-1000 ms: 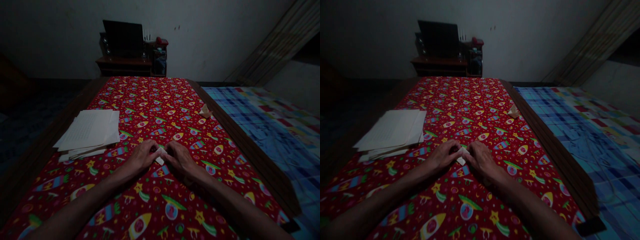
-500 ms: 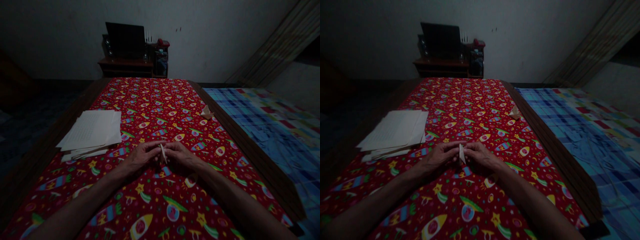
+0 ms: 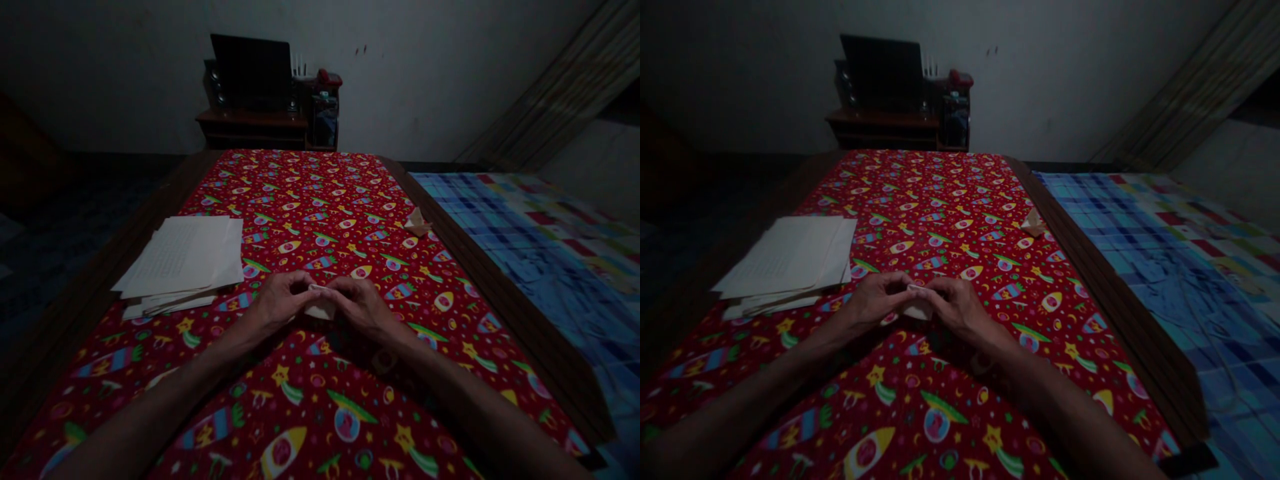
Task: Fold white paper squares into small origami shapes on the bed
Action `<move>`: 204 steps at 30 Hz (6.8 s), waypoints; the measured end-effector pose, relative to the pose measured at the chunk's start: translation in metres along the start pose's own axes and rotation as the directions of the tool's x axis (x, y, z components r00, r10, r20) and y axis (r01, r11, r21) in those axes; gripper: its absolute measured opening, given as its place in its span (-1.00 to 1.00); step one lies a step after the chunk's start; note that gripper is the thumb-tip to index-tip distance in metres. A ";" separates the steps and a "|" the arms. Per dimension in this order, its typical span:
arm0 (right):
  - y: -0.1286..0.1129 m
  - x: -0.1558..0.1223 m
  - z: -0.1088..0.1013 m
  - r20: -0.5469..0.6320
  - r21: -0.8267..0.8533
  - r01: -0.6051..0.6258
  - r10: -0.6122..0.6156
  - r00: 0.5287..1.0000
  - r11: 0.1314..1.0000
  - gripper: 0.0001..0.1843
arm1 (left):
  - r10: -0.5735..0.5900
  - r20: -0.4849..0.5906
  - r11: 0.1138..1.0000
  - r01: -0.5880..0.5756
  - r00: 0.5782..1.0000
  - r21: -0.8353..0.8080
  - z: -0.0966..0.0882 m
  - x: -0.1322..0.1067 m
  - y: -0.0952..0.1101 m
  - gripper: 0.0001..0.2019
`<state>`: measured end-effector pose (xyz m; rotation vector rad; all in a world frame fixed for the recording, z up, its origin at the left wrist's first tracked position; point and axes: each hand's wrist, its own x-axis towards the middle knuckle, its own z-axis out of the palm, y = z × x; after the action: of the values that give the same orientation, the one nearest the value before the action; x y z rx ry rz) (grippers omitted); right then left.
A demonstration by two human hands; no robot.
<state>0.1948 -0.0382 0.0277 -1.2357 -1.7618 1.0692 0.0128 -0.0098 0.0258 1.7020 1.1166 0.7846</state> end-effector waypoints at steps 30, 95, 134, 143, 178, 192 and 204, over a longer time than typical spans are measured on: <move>0.023 -0.001 0.016 -0.176 -0.124 0.124 -0.145 0.974 0.985 -0.94 | 0.268 -0.082 0.899 -0.219 0.960 0.380 0.004 -0.002 0.003 -0.91; 0.023 -0.009 0.006 0.006 -0.657 0.354 -0.466 0.885 0.665 -0.81 | 0.511 0.116 0.718 -0.497 0.852 0.488 -0.006 -0.014 -0.031 -0.85; 0.013 0.013 0.010 0.075 -0.704 0.292 -0.340 0.937 0.648 -0.75 | 0.553 0.067 0.706 -0.510 0.830 0.492 -0.005 -0.014 -0.034 -0.91; 0.025 0.017 0.018 0.019 -0.629 0.225 -0.275 0.961 0.744 -0.84 | 0.540 0.067 0.716 -0.500 0.839 0.488 -0.005 -0.013 -0.036 -0.89; 0.021 0.001 0.014 0.268 -0.738 0.432 -0.363 0.893 0.518 -0.87 | 0.529 0.039 0.730 -0.478 0.848 0.489 -0.005 -0.014 -0.034 -0.88; 0.018 0.015 -0.001 -0.020 -0.492 0.178 -0.216 0.976 0.852 -0.84 | 0.492 -0.256 0.819 -0.342 0.832 0.461 -0.002 -0.010 -0.027 -0.72; 0.022 0.019 0.010 -0.020 -0.013 0.001 -0.002 1.000 1.000 -0.65 | -0.019 -0.182 0.977 -0.020 0.983 -0.212 0.011 -0.010 -0.027 -0.67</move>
<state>0.1883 -0.0175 0.0050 -1.2486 -1.7566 1.0424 0.0092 -0.0187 -0.0039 1.4738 1.1117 1.0404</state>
